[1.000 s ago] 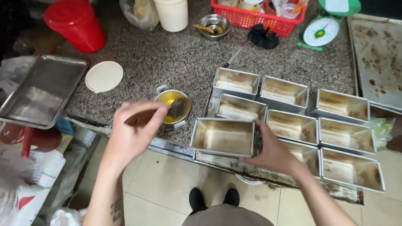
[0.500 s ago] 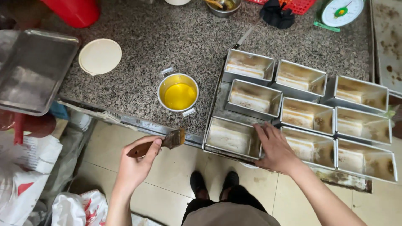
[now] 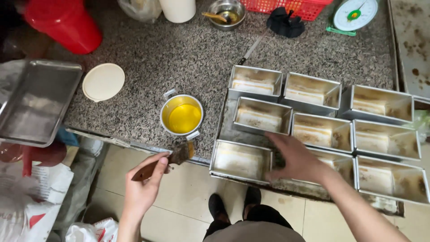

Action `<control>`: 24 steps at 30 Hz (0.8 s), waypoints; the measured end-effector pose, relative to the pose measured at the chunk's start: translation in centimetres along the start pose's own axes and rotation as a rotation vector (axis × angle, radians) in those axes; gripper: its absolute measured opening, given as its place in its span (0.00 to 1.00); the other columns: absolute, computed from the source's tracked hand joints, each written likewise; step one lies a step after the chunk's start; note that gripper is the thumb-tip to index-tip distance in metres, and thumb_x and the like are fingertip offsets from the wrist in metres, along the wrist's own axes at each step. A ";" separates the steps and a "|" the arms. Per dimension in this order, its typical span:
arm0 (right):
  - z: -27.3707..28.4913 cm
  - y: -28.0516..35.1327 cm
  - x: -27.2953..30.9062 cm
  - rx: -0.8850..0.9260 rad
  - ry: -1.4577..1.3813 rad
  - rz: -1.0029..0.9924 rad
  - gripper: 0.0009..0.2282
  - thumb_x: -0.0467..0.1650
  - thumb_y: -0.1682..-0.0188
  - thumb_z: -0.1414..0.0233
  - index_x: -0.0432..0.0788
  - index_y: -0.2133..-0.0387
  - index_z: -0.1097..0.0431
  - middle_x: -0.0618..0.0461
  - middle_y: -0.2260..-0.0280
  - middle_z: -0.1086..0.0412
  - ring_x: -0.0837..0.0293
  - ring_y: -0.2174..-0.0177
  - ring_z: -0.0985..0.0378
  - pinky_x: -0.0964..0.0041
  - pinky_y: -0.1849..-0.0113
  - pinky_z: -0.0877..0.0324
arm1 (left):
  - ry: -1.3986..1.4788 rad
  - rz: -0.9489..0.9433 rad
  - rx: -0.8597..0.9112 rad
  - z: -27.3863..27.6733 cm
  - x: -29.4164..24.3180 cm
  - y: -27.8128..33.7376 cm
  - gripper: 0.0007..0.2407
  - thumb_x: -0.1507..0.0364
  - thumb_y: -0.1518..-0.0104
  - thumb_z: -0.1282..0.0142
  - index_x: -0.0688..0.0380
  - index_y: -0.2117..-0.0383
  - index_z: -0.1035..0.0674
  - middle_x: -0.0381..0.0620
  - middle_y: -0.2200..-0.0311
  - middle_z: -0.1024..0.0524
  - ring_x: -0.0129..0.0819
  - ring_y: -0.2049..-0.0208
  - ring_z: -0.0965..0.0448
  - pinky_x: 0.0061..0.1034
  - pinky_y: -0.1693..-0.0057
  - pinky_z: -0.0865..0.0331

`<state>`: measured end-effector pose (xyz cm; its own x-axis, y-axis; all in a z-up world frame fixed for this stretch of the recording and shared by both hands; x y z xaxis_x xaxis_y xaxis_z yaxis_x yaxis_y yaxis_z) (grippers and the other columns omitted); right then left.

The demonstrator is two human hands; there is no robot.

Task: Greasing several metal baking tins using a brush and oil in a bakery kitchen.

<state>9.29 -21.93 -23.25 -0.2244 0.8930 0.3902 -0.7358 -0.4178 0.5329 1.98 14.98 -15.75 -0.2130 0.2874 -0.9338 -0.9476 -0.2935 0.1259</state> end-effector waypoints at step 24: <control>6.1 -7.5 -6.9 -0.476 -0.031 0.052 0.52 0.35 0.80 0.30 0.36 0.36 0.48 0.33 0.45 0.40 0.35 0.53 0.29 0.44 0.53 0.29 | -0.044 0.137 -0.322 -0.6 -2.1 3.3 0.13 0.72 0.36 0.49 0.69 0.52 0.19 0.54 0.67 0.17 0.36 0.66 0.17 0.25 0.56 0.25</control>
<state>20.24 -25.99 -25.37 -0.2549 0.8645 0.4332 -0.9365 -0.3323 0.1120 -0.55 12.83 -13.62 -0.3499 0.2626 -0.8992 -0.7876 -0.6022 0.1306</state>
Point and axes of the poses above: each hand's wrist, its own y-axis away from the middle knuckle, its own z-axis out of the back of the hand, x = y × z, the point moved 9 cm from there along -y, towards the middle knuckle
